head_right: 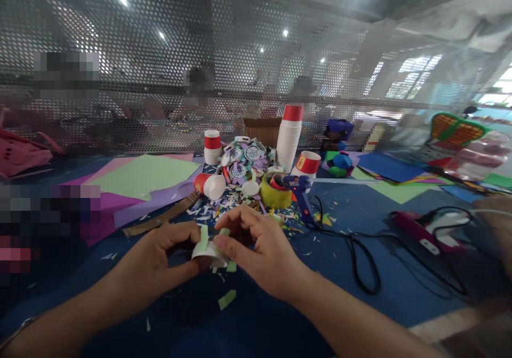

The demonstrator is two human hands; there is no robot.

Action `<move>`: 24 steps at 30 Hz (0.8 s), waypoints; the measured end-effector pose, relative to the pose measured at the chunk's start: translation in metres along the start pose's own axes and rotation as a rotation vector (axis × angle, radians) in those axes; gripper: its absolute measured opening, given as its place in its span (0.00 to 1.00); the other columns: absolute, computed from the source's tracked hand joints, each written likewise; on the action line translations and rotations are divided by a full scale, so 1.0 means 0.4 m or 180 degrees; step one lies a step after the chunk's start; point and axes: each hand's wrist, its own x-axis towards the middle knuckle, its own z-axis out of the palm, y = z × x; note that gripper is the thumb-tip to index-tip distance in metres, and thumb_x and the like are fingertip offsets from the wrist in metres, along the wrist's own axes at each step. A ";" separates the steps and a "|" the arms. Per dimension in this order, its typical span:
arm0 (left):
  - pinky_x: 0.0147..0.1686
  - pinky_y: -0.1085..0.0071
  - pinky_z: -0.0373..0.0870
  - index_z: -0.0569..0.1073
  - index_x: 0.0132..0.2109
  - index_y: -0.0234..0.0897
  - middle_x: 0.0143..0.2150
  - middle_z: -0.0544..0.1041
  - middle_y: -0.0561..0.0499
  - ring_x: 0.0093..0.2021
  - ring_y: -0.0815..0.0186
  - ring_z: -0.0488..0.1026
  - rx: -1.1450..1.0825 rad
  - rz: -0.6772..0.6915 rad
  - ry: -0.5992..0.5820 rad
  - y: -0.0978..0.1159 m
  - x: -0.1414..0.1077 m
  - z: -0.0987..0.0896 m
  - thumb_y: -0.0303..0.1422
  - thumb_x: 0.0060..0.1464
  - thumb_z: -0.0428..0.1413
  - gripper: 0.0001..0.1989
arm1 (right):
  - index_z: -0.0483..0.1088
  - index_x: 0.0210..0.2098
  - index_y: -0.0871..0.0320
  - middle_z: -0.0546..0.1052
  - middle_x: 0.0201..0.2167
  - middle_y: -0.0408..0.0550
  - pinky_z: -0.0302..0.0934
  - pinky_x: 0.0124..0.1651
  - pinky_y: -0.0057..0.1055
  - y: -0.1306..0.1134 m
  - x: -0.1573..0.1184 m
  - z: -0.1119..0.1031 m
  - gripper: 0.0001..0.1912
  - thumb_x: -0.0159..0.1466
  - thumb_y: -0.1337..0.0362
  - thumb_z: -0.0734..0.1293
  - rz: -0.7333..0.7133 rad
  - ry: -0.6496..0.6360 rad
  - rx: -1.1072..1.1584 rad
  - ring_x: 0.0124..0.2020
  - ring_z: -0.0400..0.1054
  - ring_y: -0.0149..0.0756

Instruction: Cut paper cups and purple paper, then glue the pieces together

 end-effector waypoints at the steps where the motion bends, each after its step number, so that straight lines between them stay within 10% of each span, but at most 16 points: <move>1: 0.31 0.72 0.61 0.70 0.29 0.38 0.28 0.71 0.56 0.30 0.68 0.66 0.0016 -0.0005 0.0006 0.001 0.000 -0.001 0.35 0.54 0.57 0.08 | 0.69 0.40 0.54 0.71 0.29 0.40 0.59 0.29 0.23 0.000 0.000 0.000 0.06 0.64 0.62 0.68 0.0010 -0.0005 -0.0003 0.29 0.64 0.27; 24: 0.32 0.73 0.60 0.68 0.28 0.38 0.28 0.70 0.57 0.30 0.69 0.65 -0.0010 0.0218 0.0132 -0.004 -0.004 0.008 0.32 0.53 0.57 0.07 | 0.67 0.44 0.54 0.72 0.35 0.44 0.62 0.35 0.28 -0.005 -0.008 -0.007 0.11 0.65 0.56 0.67 0.0106 -0.0126 -0.0278 0.34 0.66 0.31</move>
